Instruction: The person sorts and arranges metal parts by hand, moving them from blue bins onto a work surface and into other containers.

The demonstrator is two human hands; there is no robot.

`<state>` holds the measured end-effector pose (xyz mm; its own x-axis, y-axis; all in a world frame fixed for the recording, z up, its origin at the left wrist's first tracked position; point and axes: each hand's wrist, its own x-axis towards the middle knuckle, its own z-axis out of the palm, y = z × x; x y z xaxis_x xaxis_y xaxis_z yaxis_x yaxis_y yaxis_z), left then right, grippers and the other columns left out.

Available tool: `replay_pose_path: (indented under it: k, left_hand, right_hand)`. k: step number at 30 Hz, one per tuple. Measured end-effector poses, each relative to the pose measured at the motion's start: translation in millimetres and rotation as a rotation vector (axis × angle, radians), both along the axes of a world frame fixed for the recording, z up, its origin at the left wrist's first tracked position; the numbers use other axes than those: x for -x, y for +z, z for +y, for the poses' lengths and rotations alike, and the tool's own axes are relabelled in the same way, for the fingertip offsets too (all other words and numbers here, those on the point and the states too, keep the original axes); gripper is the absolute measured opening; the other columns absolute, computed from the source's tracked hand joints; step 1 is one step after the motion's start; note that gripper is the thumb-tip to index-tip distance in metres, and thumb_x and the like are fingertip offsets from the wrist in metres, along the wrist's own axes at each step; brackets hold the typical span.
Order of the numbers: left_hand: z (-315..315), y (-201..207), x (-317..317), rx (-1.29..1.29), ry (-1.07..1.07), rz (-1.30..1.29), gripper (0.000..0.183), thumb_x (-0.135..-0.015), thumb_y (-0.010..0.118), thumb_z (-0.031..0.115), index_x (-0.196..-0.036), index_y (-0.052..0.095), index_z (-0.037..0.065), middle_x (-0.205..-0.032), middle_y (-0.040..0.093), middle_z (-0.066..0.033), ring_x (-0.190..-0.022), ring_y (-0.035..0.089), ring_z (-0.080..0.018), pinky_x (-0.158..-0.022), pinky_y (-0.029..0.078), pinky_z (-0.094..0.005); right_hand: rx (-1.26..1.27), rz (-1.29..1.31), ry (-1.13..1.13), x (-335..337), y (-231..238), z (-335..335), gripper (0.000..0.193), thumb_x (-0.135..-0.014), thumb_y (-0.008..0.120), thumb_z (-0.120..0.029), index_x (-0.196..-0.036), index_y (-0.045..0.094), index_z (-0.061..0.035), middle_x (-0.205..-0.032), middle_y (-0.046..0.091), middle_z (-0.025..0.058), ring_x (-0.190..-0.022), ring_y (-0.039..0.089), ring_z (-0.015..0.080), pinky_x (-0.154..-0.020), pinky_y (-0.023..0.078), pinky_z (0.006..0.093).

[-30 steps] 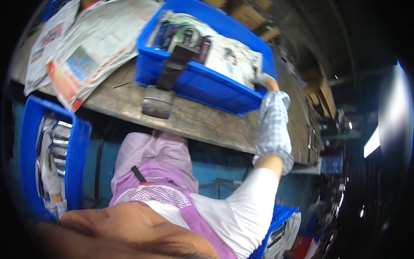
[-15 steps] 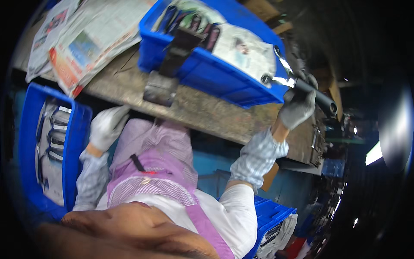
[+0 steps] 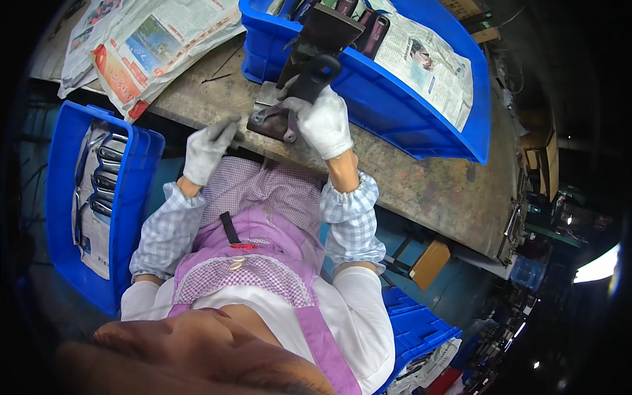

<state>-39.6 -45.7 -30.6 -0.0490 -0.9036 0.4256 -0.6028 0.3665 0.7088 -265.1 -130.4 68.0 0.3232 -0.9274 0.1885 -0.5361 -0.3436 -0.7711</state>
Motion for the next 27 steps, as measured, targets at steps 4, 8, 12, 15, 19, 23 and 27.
replay_pose_path:
  k: [4, 8, 12, 15, 19, 23, 27]
  left_hand:
    - [-19.4, -0.6, 2.9, -0.053, 0.089, 0.074, 0.022, -0.088, 0.071, 0.007, -0.110, 0.073, 0.009, -0.098, 0.074, -0.0065, -0.077, 0.074, -0.0206, -0.068, 0.059, -0.0304]
    - [-30.8, 5.4, 33.2, 0.069, 0.172, 0.003, 0.020, -0.084, 0.080, 0.024, -0.092, 0.070, 0.009, -0.092, 0.072, -0.0081, -0.081, 0.072, -0.0264, -0.068, 0.055, -0.0361]
    - [-38.8, 6.1, 50.0, -0.189, 0.290, -0.089, 0.035, -0.079, 0.084, 0.038, -0.086, 0.067, 0.007, -0.085, 0.070, -0.0109, -0.080, 0.069, -0.0296, -0.068, 0.054, -0.0392]
    - [-52.2, 12.7, 45.8, -0.425, 0.282, -0.098, 0.051, -0.073, 0.085, 0.051, -0.081, 0.064, 0.006, -0.082, 0.070, -0.0137, -0.078, 0.068, -0.0324, -0.068, 0.052, -0.0427]
    - [-38.8, 17.9, 32.2, -0.413, 0.321, -0.147, 0.057, -0.077, 0.078, 0.060, -0.084, 0.067, 0.005, -0.085, 0.070, -0.0173, -0.083, 0.070, -0.0355, -0.072, 0.054, -0.0455]
    - [-28.2, -10.2, 8.3, -0.277, 0.046, -0.192, 0.052, -0.092, 0.065, 0.058, -0.099, 0.075, 0.007, -0.083, 0.074, -0.0118, -0.077, 0.072, -0.0258, -0.066, 0.055, -0.0376]
    - [37.4, 20.6, -31.4, -0.777, -0.218, 1.083, 0.049, -0.098, 0.064, 0.051, -0.107, 0.073, 0.004, -0.076, 0.065, -0.0005, -0.063, 0.057, -0.0076, -0.052, 0.043, -0.0260]
  right_hand:
    - [0.055, -0.040, -0.035, -7.8, -6.0, 3.0, 0.022, -0.083, 0.072, -0.006, -0.103, 0.066, -0.0017, -0.089, 0.073, 0.0163, -0.081, 0.072, 0.0357, -0.075, 0.056, 0.0399]
    - [0.039, -0.170, -0.128, -10.8, -25.1, 3.3, 0.024, -0.086, 0.070, -0.005, -0.108, 0.063, 0.0015, -0.089, 0.073, 0.0176, -0.075, 0.071, 0.0315, -0.071, 0.055, 0.0405]
    - [-0.117, -0.401, -0.262, 26.0, -43.1, 10.0, 0.032, -0.086, 0.073, -0.007, -0.115, 0.066, 0.0048, -0.096, 0.072, 0.0151, -0.086, 0.070, 0.0204, -0.083, 0.056, 0.0277]
    - [0.013, 0.060, -0.198, 27.7, -57.0, 25.4, 0.033, -0.079, 0.080, -0.014, -0.110, 0.071, -0.0062, -0.101, 0.070, 0.0103, -0.091, 0.069, 0.0225, -0.085, 0.056, 0.0342]
    - [0.226, 0.037, -0.185, 7.8, -73.0, 16.2, 0.034, -0.077, 0.082, -0.020, -0.108, 0.072, -0.0069, -0.102, 0.070, 0.0111, -0.091, 0.068, 0.0243, -0.081, 0.055, 0.0350]
    - [-0.107, -0.164, -0.201, -43.1, -24.0, 28.5, 0.020, -0.088, 0.073, -0.015, -0.102, 0.073, -0.0005, -0.084, 0.075, 0.0105, -0.072, 0.070, 0.0191, -0.066, 0.054, 0.0332]
    - [0.315, -0.256, 0.361, -96.3, -27.6, 59.3, 0.027, -0.074, 0.065, 0.006, -0.095, 0.076, -0.0076, -0.090, 0.076, 0.0107, -0.078, 0.073, 0.0286, -0.070, 0.057, 0.0351]
